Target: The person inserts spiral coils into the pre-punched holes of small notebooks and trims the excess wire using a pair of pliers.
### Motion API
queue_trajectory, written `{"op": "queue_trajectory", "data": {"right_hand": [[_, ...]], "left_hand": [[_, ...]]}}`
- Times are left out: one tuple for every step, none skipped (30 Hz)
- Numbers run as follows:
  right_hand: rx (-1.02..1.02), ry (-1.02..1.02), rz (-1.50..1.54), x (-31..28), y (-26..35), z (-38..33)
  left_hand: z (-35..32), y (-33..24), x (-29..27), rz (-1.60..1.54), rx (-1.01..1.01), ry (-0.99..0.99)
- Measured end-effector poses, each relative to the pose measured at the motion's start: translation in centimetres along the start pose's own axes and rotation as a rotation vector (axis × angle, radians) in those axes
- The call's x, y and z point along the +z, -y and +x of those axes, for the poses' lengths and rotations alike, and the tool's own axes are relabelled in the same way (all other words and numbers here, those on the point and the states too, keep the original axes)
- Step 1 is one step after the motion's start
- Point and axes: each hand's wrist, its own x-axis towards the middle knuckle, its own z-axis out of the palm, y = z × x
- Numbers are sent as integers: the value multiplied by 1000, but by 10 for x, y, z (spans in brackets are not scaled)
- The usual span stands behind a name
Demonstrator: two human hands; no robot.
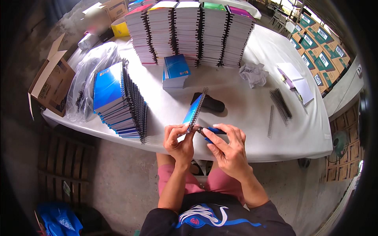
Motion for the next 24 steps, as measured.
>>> {"op": "queue_trajectory", "data": {"right_hand": [[-3, 19, 11, 1, 0, 0], [-6, 37, 23, 1, -1, -1], [-15, 46, 17, 1, -1, -2], [-25, 54, 9, 1, -1, -2], [-36, 63, 2, 2, -1, -3], [142, 166, 289, -1, 0, -3], [323, 265, 578, -5, 1, -3], [504, 363, 866, -8, 0, -3], [613, 419, 1104, -9, -5, -4], [717, 472, 1346, -7, -11, -5], [819, 526, 1590, -4, -14, -5], [742, 461, 1472, -1, -13, -6], [559, 340, 1142, 2, -17, -6], [377, 219, 812, 4, -22, -7], [196, 97, 482, 3, -28, -8], [280, 87, 386, 0, -36, -10], [320, 71, 196, -1, -45, -15], [369, 128, -61, 1, -59, -23], [426, 191, -258, 0, -73, -30], [432, 199, -353, 2, -85, -36], [438, 206, -447, 4, -91, -39], [381, 153, -271, 5, -88, -33], [324, 111, -98, 7, -80, -24], [266, 71, 78, 10, -71, -17]], "left_hand": [[0, 0, 0, -15, 6, 0], [-1, 1, 0, -29, 13, 0], [-1, 2, 0, -44, 20, 1], [-2, 1, 0, -42, 33, 0], [-2, 1, 0, -40, 47, -1], [-2, 1, 0, -37, 60, -3], [-3, 1, 0, -32, 81, -3], [-5, 1, -1, -27, 101, -4], [-7, 1, -1, -21, 122, -6], [-6, 2, -1, -33, 119, -10], [-6, 2, 0, -45, 116, -15], [-6, 2, 0, -56, 112, -22], [-3, 2, 1, -100, 20, -61], [0, -1, 2, -143, -73, -101], [4, -4, 3, -186, -166, -143], [8, -10, 2, -289, -311, -153], [12, -15, 1, -309, -339, -172], [17, -20, 0, -330, -367, -192], [18, -22, 2, -358, -403, -202], [18, -23, 2, -411, -409, -186], [19, -23, 2, -464, -420, -181], [17, -20, 1, -514, -433, -182], [15, -16, -2, -563, -451, -190], [13, -16, -5, -565, -479, -179]]}}
